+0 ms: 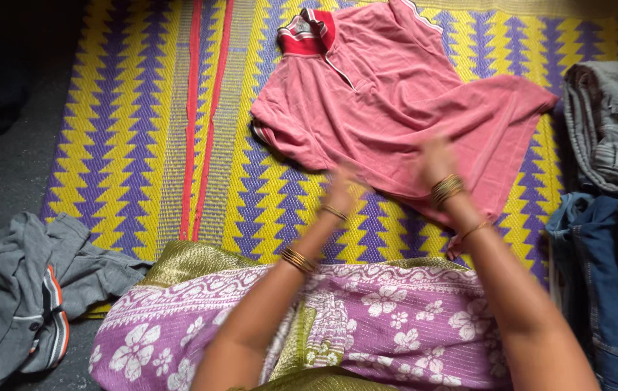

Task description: The person folds a pink polo shirt on a patterned mat, smoothing it out, folding the sides and bottom up, and then folding it in half. They place the folded shirt aside and begin folding a grey shirt.

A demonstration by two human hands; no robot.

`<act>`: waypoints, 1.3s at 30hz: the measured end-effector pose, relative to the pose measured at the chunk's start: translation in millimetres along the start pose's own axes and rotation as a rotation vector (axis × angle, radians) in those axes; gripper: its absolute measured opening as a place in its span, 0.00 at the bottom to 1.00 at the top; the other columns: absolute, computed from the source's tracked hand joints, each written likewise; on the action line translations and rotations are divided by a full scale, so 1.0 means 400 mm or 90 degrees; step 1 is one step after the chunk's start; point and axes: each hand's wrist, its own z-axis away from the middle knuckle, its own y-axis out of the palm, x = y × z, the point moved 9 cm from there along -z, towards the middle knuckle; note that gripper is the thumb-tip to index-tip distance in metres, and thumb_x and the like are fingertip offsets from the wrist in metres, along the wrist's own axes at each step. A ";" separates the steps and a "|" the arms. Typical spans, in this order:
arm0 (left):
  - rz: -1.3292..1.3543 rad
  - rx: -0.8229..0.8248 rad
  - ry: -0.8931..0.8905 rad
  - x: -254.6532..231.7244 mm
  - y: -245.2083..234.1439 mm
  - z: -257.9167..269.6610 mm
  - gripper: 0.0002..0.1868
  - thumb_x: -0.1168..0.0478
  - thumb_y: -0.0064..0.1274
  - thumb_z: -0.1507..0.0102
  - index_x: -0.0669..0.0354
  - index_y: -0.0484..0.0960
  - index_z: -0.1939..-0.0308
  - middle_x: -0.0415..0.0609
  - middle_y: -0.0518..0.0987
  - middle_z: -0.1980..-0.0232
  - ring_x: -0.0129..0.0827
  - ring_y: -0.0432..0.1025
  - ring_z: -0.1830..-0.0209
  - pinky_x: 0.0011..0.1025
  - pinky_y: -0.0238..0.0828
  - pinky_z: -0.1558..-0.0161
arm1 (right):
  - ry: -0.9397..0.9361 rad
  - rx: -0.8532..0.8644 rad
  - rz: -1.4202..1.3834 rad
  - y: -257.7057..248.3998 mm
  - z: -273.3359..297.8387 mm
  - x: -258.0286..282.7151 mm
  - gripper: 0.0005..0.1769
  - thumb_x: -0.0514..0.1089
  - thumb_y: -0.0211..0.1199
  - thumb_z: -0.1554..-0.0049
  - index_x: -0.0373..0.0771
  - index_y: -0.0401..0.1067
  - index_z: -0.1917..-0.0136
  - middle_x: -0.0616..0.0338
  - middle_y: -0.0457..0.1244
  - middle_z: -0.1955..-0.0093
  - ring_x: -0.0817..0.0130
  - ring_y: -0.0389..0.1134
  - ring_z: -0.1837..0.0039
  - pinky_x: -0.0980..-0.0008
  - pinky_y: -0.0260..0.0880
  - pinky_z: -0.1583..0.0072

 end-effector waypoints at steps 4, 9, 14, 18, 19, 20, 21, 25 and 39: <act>-0.089 -0.296 -0.289 0.329 -0.399 -0.109 0.20 0.59 0.57 0.40 0.54 0.73 0.45 0.56 0.75 0.45 0.52 0.74 0.46 0.48 0.74 0.45 | -0.404 -0.224 0.020 0.014 0.268 0.252 0.37 0.59 0.69 0.55 0.33 0.65 0.41 0.34 0.56 0.31 0.41 0.61 0.35 0.50 0.65 0.38; -0.322 -0.168 -0.377 0.404 -0.545 -0.186 0.36 0.48 0.66 0.44 0.45 0.70 0.34 0.57 0.69 0.38 0.55 0.63 0.36 0.49 0.65 0.38 | -0.398 -0.219 0.110 0.045 0.318 0.286 0.22 0.45 0.58 0.44 0.41 0.65 0.36 0.51 0.61 0.35 0.55 0.64 0.38 0.58 0.67 0.40; -0.392 0.012 -0.364 0.371 -0.488 -0.277 0.36 0.54 0.62 0.44 0.46 0.70 0.31 0.59 0.70 0.36 0.55 0.64 0.34 0.48 0.66 0.38 | -0.398 -0.283 0.242 0.067 0.297 0.296 0.22 0.43 0.55 0.44 0.41 0.65 0.36 0.56 0.62 0.43 0.60 0.64 0.45 0.62 0.68 0.48; -0.472 0.115 -0.447 0.366 -0.507 -0.249 0.21 0.48 0.54 0.31 0.56 0.85 0.41 0.60 0.82 0.38 0.51 0.76 0.36 0.46 0.74 0.38 | -0.377 -0.273 0.269 0.084 0.291 0.302 0.19 0.44 0.55 0.42 0.43 0.66 0.37 0.57 0.62 0.44 0.61 0.64 0.45 0.62 0.67 0.48; -0.509 0.179 -0.456 0.357 -0.511 -0.235 0.21 0.49 0.56 0.34 0.54 0.84 0.42 0.57 0.80 0.38 0.50 0.74 0.36 0.46 0.72 0.39 | -0.379 -0.274 0.269 0.079 0.289 0.303 0.19 0.44 0.55 0.43 0.44 0.66 0.37 0.57 0.62 0.44 0.61 0.64 0.45 0.62 0.67 0.48; -0.546 0.244 -0.465 0.346 -0.515 -0.206 0.20 0.49 0.58 0.37 0.52 0.84 0.44 0.54 0.79 0.38 0.49 0.73 0.37 0.46 0.70 0.40 | -0.389 -0.276 0.261 0.072 0.290 0.303 0.21 0.43 0.55 0.44 0.43 0.65 0.37 0.57 0.62 0.44 0.61 0.65 0.45 0.62 0.68 0.47; -0.598 0.315 -0.462 0.334 -0.525 -0.162 0.22 0.52 0.61 0.40 0.53 0.84 0.43 0.54 0.80 0.38 0.47 0.75 0.38 0.45 0.72 0.42 | -0.399 -0.279 0.253 0.063 0.291 0.302 0.22 0.43 0.56 0.46 0.43 0.65 0.37 0.56 0.62 0.44 0.61 0.65 0.45 0.62 0.68 0.46; -0.727 0.525 -0.463 0.285 -0.565 0.059 0.30 0.51 0.71 0.47 0.52 0.84 0.41 0.51 0.80 0.36 0.43 0.76 0.36 0.44 0.74 0.41 | -0.399 -0.149 0.172 0.064 0.297 0.285 0.23 0.41 0.57 0.47 0.46 0.67 0.37 0.54 0.62 0.44 0.57 0.65 0.41 0.60 0.69 0.41; -0.437 0.215 -0.226 0.177 -0.416 -0.062 0.19 0.45 0.48 0.32 0.47 0.83 0.44 0.50 0.81 0.40 0.49 0.76 0.39 0.49 0.73 0.43 | -0.275 -0.117 -0.077 0.060 0.248 0.288 0.29 0.60 0.59 0.40 0.43 0.67 0.31 0.51 0.58 0.24 0.54 0.60 0.25 0.57 0.62 0.27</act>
